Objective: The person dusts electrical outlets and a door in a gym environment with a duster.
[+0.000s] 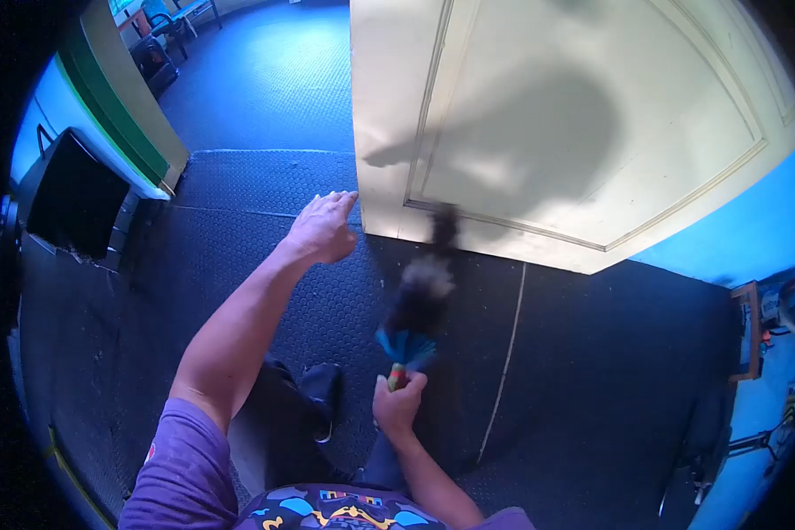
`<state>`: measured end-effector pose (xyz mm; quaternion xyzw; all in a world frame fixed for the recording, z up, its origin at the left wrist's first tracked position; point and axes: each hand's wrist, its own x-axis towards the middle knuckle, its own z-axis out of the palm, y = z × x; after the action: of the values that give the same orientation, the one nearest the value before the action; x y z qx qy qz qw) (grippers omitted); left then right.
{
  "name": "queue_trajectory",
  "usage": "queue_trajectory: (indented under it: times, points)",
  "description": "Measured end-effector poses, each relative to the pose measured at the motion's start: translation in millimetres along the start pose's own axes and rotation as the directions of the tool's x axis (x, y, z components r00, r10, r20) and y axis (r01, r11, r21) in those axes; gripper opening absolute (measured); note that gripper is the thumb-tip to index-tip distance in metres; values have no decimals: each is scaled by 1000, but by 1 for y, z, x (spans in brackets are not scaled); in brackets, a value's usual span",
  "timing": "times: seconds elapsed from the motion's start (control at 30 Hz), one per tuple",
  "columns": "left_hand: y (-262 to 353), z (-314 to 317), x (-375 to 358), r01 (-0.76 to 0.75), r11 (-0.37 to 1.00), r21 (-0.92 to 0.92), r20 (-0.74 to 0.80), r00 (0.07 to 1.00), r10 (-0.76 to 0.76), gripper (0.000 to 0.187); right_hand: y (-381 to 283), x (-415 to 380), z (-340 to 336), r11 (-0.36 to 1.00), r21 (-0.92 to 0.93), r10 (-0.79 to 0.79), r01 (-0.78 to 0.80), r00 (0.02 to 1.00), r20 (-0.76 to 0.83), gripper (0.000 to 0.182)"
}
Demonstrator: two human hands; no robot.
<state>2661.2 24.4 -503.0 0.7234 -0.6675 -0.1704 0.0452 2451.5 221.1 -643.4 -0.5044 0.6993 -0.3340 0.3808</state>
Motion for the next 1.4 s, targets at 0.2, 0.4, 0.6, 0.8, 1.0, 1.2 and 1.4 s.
queue_trajectory:
  times: [0.2, 0.4, 0.6, 0.8, 1.0, 1.2, 1.4]
  points:
    - [-9, 14, -2, -16, 1000, 15, -185, 982, 19, 63, -24, 20, 111, 976, 183, -100, 116, 990, -96, 43]
    - [-14, -6, -15, 0, 1000, -10, -217, 976, -2, 67, -26, -27, 146, 992, 123, -32, 2, 969, 243, 45]
    - [-41, -10, -23, 101, 994, 37, -188, 978, -93, 68, 15, -25, 38, 1000, 14, -14, 12, 985, 169, 46]
    - [-43, -6, -27, 137, 988, 72, -108, 986, -129, 66, 13, 14, 66, 996, 38, -85, 80, 980, 180, 45]
    - [-41, -2, -22, 123, 991, 57, -104, 988, -117, 65, 13, 3, 9, 1000, 5, -15, 14, 998, 58, 44]
    - [-22, -3, -13, 48, 998, 38, -97, 994, -44, 66, 9, 16, 22, 991, -68, -109, 117, 988, 112, 41]
    - [-22, 6, -11, 13, 1000, 28, -149, 989, -9, 65, 7, 25, 7, 992, -37, -116, 118, 993, 36, 42]
